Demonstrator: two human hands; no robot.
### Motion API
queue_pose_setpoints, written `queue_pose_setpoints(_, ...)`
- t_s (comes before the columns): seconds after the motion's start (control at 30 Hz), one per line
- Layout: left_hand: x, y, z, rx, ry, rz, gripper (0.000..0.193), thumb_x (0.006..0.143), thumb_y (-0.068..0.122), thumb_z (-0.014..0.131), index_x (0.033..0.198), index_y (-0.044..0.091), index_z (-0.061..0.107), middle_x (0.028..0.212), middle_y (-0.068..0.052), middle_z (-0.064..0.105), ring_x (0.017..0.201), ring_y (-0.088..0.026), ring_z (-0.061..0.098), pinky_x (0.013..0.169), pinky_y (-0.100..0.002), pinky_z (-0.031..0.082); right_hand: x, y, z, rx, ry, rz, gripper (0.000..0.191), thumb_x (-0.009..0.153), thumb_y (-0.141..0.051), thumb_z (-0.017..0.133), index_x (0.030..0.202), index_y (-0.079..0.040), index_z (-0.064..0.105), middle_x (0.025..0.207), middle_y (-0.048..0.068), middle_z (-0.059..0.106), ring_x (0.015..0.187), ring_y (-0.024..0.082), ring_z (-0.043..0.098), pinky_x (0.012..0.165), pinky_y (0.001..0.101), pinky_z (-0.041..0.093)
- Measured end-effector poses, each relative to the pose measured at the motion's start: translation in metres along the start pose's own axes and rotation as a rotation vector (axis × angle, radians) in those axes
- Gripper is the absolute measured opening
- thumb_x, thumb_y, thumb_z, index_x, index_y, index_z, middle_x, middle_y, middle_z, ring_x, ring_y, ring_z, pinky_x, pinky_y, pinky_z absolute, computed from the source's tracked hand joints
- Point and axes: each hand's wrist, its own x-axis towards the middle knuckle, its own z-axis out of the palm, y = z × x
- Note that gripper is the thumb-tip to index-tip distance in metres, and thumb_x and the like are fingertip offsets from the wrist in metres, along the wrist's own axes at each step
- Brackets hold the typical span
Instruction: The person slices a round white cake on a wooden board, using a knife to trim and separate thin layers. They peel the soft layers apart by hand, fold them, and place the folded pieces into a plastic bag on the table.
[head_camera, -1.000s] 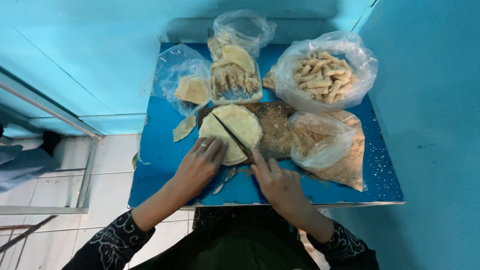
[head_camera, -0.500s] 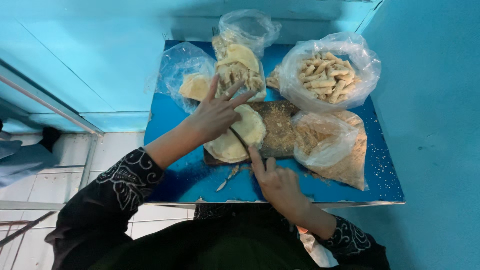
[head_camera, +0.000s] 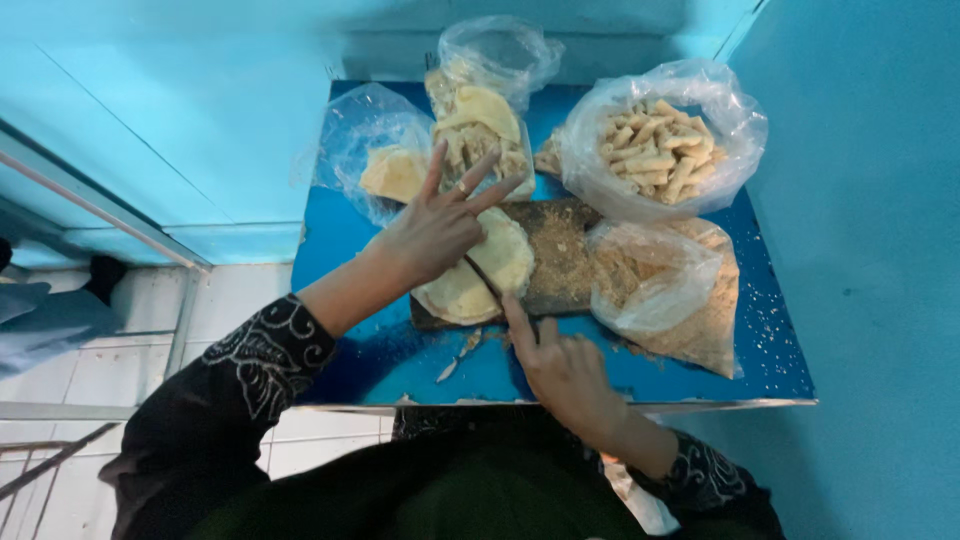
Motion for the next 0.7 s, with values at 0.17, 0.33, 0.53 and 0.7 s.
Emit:
queue_pose_setpoints(0.17, 0.001, -0.001, 0.007, 0.107, -0.015, 0.001, 0.009, 0.074, 0.015, 0.075, 0.069, 0.021, 0.078, 0.171, 0.000, 0.028, 0.159, -0.032, 0.008, 0.118, -0.073, 0.000, 0.007, 0.000, 0.002, 0.064, -0.015, 0.002, 0.061, 0.094, -0.012, 0.059, 0.153, -0.002, 0.043, 0.073, 0.014, 0.059, 0.044, 0.026, 0.061, 0.038, 0.0391, 0.049)
queue_pose_setpoints(0.33, 0.004, -0.001, 0.011, -0.019, 0.015, -0.029, 0.007, 0.072, 0.016, 0.078, 0.075, 0.023, 0.080, 0.167, -0.001, 0.030, 0.159, -0.032, 0.009, 0.118, -0.075, 0.000, -0.040, 0.008, -0.023, 0.088, -0.056, 0.057, 0.059, 0.096, -0.019, 0.059, 0.152, -0.009, 0.043, 0.073, 0.014, 0.061, 0.046, 0.028, 0.061, 0.038, 0.0406, 0.049)
queue_pose_setpoints(0.53, -0.002, -0.003, 0.015, 0.115, 0.036, -0.009, 0.048, 0.064, 0.021, 0.080, 0.112, 0.016, 0.076, 0.169, -0.008, 0.025, 0.159, -0.033, 0.011, 0.117, -0.076, 0.003, -0.101, 0.057, -0.068, 0.463, -0.093, 0.185, 0.058, 0.096, -0.028, 0.063, 0.151, -0.018, 0.051, 0.092, 0.010, 0.077, 0.069, 0.028, 0.073, 0.055, 0.0376, 0.055)
queue_pose_setpoints(0.7, -0.027, 0.001, 0.015, 0.051, 0.117, -0.108, 0.037, 0.077, 0.013, 0.073, 0.114, 0.011, 0.073, 0.171, -0.013, 0.023, 0.159, -0.032, 0.016, 0.115, -0.078, 0.009, -0.195, 0.072, -0.093, 0.566, 0.088, 0.889, 0.057, 0.091, -0.031, 0.075, 0.144, -0.019, 0.060, 0.088, 0.010, 0.078, 0.068, 0.031, 0.067, 0.062, 0.0351, 0.056)
